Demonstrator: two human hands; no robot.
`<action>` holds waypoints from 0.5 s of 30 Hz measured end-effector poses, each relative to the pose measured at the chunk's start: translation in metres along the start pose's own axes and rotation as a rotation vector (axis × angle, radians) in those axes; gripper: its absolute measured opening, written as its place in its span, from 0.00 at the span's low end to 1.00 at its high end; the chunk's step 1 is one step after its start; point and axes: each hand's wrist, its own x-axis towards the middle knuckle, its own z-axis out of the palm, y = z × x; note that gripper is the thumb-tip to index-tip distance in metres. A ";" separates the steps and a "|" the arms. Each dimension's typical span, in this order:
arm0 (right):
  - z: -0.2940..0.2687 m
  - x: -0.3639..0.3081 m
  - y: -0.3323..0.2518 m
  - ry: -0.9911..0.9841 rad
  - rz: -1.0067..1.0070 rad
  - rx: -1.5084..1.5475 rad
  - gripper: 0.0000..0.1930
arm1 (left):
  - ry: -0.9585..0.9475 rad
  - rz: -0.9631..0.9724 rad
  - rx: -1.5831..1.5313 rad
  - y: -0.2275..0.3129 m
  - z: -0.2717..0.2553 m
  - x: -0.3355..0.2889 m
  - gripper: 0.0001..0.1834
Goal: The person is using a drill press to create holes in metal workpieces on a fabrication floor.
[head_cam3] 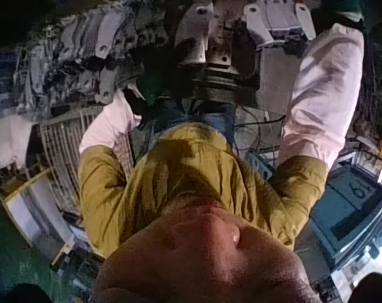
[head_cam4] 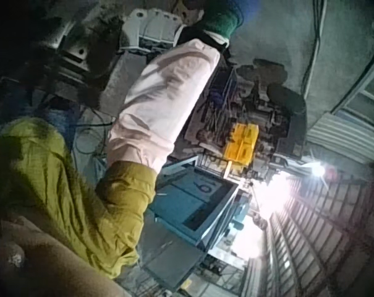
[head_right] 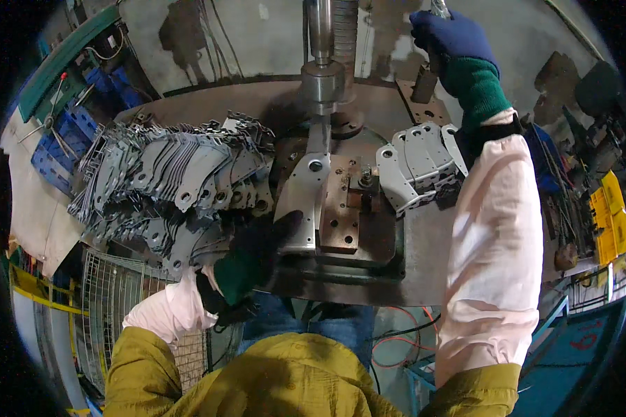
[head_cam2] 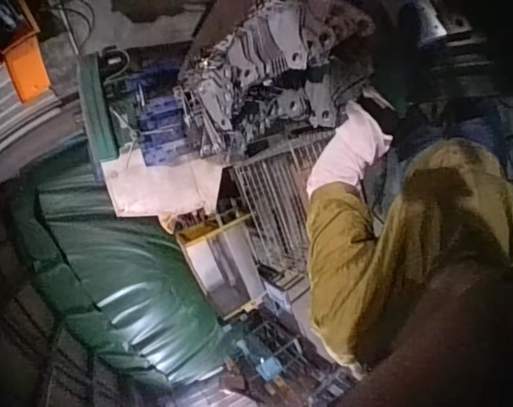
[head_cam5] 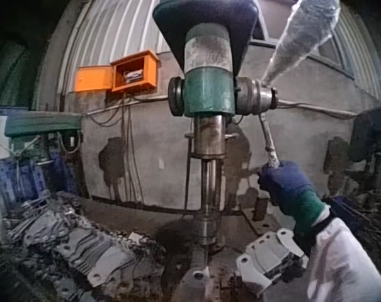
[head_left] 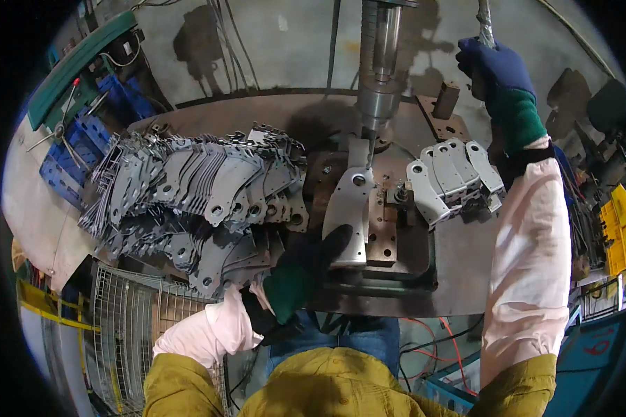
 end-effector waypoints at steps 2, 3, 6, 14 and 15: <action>0.007 0.006 0.003 0.009 -0.022 -0.030 0.18 | 0.013 -0.114 -0.022 0.008 0.001 0.003 0.27; 0.012 0.010 0.000 0.058 0.119 0.032 0.19 | 0.018 -0.167 -0.035 0.014 0.002 0.004 0.27; 0.023 0.022 0.010 0.217 0.286 0.197 0.18 | -0.001 0.297 0.660 -0.010 -0.010 0.004 0.27; 0.038 0.034 0.014 0.371 0.232 0.021 0.23 | -0.056 0.033 0.297 0.009 -0.003 -0.009 0.32; 0.039 0.033 0.014 0.383 0.225 0.010 0.24 | -0.034 0.025 0.352 0.007 -0.004 -0.010 0.34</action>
